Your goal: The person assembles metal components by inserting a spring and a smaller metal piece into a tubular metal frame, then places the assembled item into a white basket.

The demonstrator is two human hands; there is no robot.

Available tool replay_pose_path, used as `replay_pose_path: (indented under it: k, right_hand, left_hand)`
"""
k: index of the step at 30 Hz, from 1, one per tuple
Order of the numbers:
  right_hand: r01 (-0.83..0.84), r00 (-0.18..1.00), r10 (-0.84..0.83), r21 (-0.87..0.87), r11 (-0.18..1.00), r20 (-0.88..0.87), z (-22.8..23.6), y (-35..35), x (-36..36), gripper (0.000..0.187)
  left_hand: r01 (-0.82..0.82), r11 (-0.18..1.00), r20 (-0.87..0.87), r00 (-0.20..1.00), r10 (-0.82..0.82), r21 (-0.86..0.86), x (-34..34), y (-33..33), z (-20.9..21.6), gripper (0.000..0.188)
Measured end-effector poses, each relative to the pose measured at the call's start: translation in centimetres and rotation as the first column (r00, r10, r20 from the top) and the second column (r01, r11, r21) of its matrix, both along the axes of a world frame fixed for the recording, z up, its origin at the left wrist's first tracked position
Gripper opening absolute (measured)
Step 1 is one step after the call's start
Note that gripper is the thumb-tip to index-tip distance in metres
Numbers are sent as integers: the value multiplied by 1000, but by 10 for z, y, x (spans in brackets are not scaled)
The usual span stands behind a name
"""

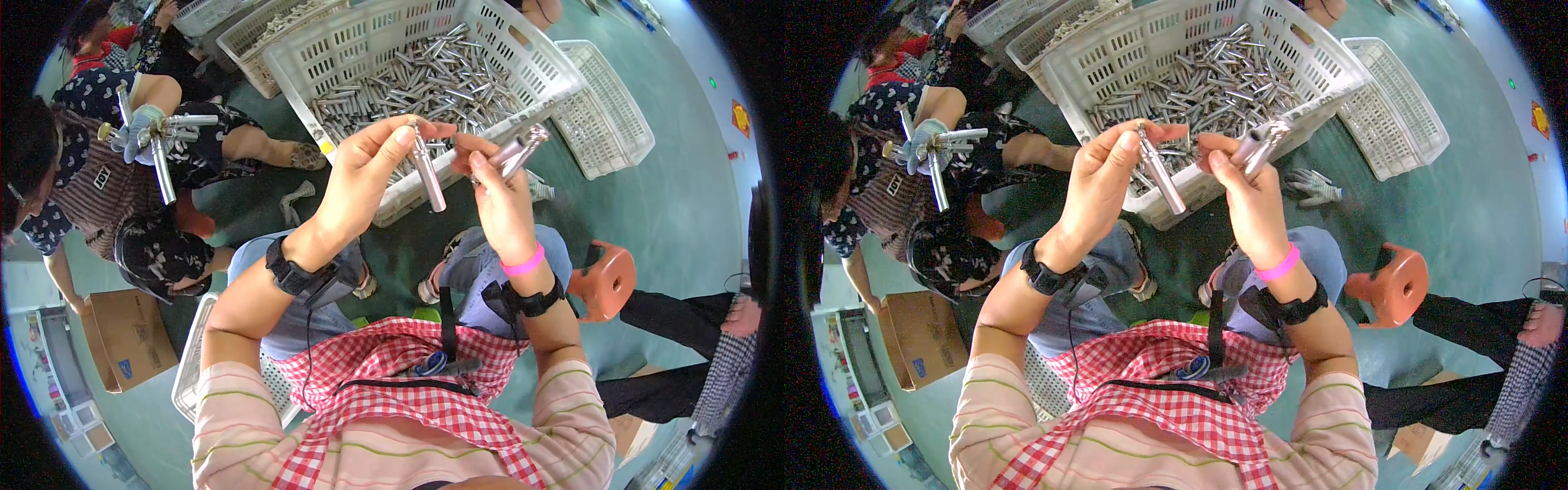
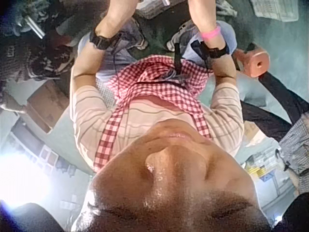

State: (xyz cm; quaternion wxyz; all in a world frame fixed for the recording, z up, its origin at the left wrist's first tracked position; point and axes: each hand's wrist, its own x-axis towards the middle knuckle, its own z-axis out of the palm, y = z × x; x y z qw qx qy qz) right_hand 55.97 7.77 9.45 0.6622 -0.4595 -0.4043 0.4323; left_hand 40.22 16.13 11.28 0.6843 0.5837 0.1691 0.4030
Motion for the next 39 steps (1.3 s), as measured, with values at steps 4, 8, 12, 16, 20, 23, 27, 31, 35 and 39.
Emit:
replay_pose_path:
  k: [4, 8, 12, 16, 20, 23, 27, 31, 35, 39]
  right_hand:
    - [-189, 962, 184, -5, 982, -201, -6, -5, 9, 32]
    - [-212, 959, 205, -13, 977, -195, -5, -3, -2, 35]
    - [-240, 927, 207, -73, 968, -312, -3, -2, -4, 48]
    - [-248, 913, 201, -92, 964, -356, -3, -3, -5, 54]
    - [-213, 962, 193, -90, 973, -191, 4, -6, -8, 56]
    - [-214, 966, 190, -133, 968, -173, 6, -8, -9, 52]
    - [-293, 942, 324, -251, 923, 91, -3, -14, -10, 46]
    - [-336, 909, 378, -224, 915, 178, 6, -16, -12, 41]
    - [-289, 932, 334, -269, 919, 138, -11, -9, -6, 48]
    - [-174, 944, 182, 53, 983, -274, -3, 1, 2, 48]
  left_hand:
    - [65, 997, -49, 997, -63, 41, 2, -6, 3, 28]
    - [130, 937, -130, 987, -92, 325, -1, -1, -4, 26]
    - [195, 958, -146, 975, -167, 209, -1, -3, 0, 26]
    - [289, 953, -112, 954, -278, 95, -5, 1, 9, 25]
    - [300, 929, -165, 949, -268, 218, -6, 8, 5, 24]
    - [350, 885, -218, 931, -293, 307, -9, 5, 4, 25]
    - [337, 856, -199, 940, -279, 392, -6, 5, -3, 26]
    - [357, 856, -318, 916, -243, 373, -9, 5, 2, 25]
    - [255, 962, -303, 913, -274, -103, -15, 4, 12, 27]
    - [329, 943, -179, 926, -332, -44, -14, 15, 8, 30]
